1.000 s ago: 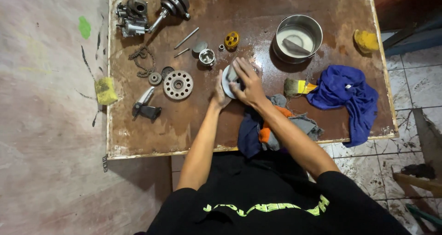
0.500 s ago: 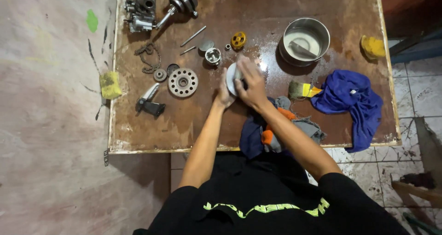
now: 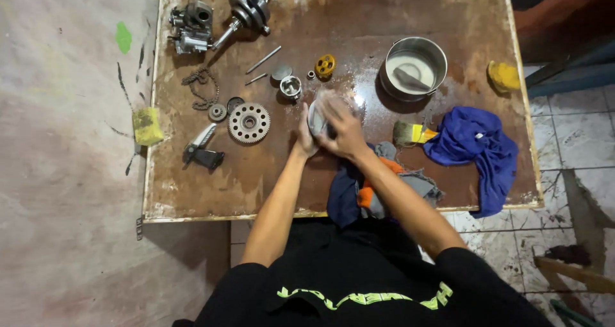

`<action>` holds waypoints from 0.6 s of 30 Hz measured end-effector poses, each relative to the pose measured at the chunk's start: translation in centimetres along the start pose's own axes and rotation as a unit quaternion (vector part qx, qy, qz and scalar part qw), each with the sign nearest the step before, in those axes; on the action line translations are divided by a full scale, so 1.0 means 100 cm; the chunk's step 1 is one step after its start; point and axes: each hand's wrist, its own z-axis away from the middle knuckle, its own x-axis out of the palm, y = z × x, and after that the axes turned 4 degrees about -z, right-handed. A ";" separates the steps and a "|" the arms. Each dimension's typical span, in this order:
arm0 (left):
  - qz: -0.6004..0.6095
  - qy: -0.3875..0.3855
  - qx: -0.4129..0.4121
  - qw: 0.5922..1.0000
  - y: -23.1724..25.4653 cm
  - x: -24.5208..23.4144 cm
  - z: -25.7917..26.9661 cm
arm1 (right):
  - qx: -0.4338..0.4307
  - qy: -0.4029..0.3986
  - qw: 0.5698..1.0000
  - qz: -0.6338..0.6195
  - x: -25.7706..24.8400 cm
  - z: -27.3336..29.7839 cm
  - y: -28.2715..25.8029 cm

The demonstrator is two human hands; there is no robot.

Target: The person scrubs a circular metal disc with a sponge, repeatedly dipping the sponge into a metal pot of liquid. They then wipe the disc with a cloth and continue scrubbing it with the sponge.

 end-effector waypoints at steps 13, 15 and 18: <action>0.033 -0.041 0.016 0.998 0.022 0.024 0.007 | -0.108 -0.037 0.993 0.001 -0.005 0.003 -0.007; 0.011 -0.043 0.026 0.999 0.023 0.024 0.007 | -0.015 -0.004 0.999 -0.051 0.001 0.003 0.002; -0.014 -0.011 0.018 1.000 0.001 0.001 0.005 | 0.004 0.021 0.997 -0.071 0.000 0.003 -0.001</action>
